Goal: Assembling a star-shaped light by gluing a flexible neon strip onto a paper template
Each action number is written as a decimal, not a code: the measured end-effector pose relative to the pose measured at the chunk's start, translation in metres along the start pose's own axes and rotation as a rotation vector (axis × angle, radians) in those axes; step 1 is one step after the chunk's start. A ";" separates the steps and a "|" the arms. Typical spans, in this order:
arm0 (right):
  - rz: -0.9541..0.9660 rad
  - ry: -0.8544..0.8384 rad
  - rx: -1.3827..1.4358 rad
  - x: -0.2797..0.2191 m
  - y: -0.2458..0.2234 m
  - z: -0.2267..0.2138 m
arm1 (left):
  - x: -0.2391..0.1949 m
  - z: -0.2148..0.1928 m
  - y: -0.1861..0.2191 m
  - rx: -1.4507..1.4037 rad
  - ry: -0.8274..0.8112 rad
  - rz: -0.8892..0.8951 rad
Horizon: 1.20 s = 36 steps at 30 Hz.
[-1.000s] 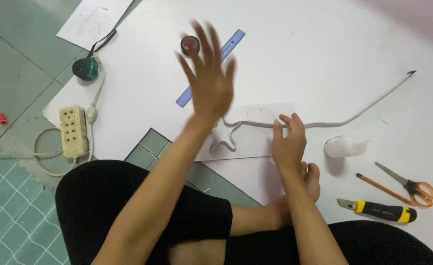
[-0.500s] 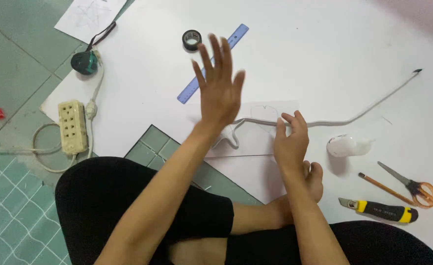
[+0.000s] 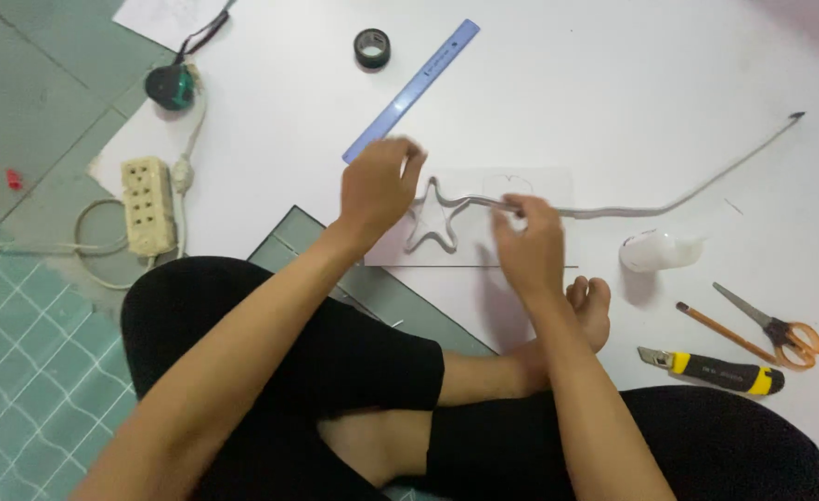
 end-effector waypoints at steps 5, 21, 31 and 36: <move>-0.288 -0.183 -0.163 -0.022 -0.035 0.050 | -0.067 -0.010 -0.008 0.266 -0.500 -0.001; -0.264 -0.181 -0.281 -0.033 -0.026 0.069 | -0.080 0.041 -0.008 0.221 -0.616 0.112; -0.214 -0.209 -0.242 -0.031 -0.030 0.063 | -0.082 0.027 -0.002 0.167 -0.673 0.081; -0.191 -0.201 -0.225 -0.028 -0.030 0.063 | -0.080 0.022 0.000 0.127 -0.657 0.073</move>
Point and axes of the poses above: each hand's wrist, its own x-axis towards the middle knuckle, its own z-axis out of the palm, y = z × x, the point moved 9 cm from there along x, towards the middle knuckle, and after that the axes turned 10 degrees about -z, right-handed, at the moved point
